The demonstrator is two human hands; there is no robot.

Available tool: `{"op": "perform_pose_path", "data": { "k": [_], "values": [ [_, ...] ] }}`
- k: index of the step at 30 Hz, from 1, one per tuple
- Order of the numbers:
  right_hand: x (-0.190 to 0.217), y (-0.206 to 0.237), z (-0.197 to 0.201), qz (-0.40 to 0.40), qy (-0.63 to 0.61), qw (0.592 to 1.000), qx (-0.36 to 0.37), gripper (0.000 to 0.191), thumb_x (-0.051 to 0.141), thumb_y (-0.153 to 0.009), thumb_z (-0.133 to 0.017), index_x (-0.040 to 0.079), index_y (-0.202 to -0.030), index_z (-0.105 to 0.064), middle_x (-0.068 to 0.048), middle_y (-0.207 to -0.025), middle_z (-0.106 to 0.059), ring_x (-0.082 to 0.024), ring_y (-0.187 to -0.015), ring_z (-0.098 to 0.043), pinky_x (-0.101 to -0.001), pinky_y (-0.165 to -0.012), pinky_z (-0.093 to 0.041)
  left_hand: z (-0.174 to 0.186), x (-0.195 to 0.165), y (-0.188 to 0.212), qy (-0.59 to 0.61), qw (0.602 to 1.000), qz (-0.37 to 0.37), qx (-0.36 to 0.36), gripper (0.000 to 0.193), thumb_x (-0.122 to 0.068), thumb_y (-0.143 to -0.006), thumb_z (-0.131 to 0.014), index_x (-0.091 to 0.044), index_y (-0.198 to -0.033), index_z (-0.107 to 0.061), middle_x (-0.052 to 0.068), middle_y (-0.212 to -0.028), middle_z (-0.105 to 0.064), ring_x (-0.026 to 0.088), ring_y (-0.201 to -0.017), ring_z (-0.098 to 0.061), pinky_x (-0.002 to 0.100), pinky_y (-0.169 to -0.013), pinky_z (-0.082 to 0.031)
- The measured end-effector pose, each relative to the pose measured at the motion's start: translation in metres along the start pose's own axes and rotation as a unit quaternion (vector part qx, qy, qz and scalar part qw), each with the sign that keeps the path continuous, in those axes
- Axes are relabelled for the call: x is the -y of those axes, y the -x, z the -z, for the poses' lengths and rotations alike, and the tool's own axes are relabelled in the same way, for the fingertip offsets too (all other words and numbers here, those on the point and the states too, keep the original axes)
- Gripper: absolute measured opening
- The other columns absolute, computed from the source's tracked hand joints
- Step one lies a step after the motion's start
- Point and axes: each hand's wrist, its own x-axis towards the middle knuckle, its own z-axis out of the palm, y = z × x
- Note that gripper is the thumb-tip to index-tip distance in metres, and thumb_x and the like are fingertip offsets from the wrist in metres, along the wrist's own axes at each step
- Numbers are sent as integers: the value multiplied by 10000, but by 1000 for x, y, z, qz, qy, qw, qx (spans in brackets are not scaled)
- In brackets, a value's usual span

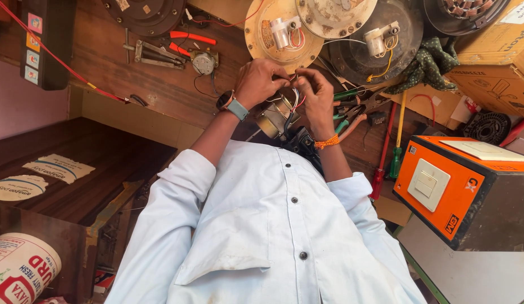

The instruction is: The person repairs a small electric motor at a cluttered workbench. They handle the motor's lead wires, twist and join wire ends by hand, use a hand tool to cut or strip wire insulation, and reposition the motor while working on its wiring connections.

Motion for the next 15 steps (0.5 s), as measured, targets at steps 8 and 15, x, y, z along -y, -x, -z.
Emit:
{"op": "perform_pose_path", "data": {
  "k": [8,15],
  "values": [
    [-9,-3,-8,14,40,999,-10,225,171,-1001,-732,-34,-1093,-734,-53,-960,-753,-75,-851,-672,-215,-766,-545,-1,0,14,33,998,-19,-41,147,-259,-857,-784,-132,-924,-818,55,-892,-776,278,-803,-744,405,-698,-565],
    [-45,5,0,-120,-46,987,-95,201,180,-1020,-647,-4,-1088,-692,9,-797,-622,-48,-650,-538,-216,-575,-458,-18,20,18,104,980,91,-146,153,-239,-866,-780,-94,-903,-814,62,-804,-781,219,-725,-757,348,-647,-554]
  ]
}}
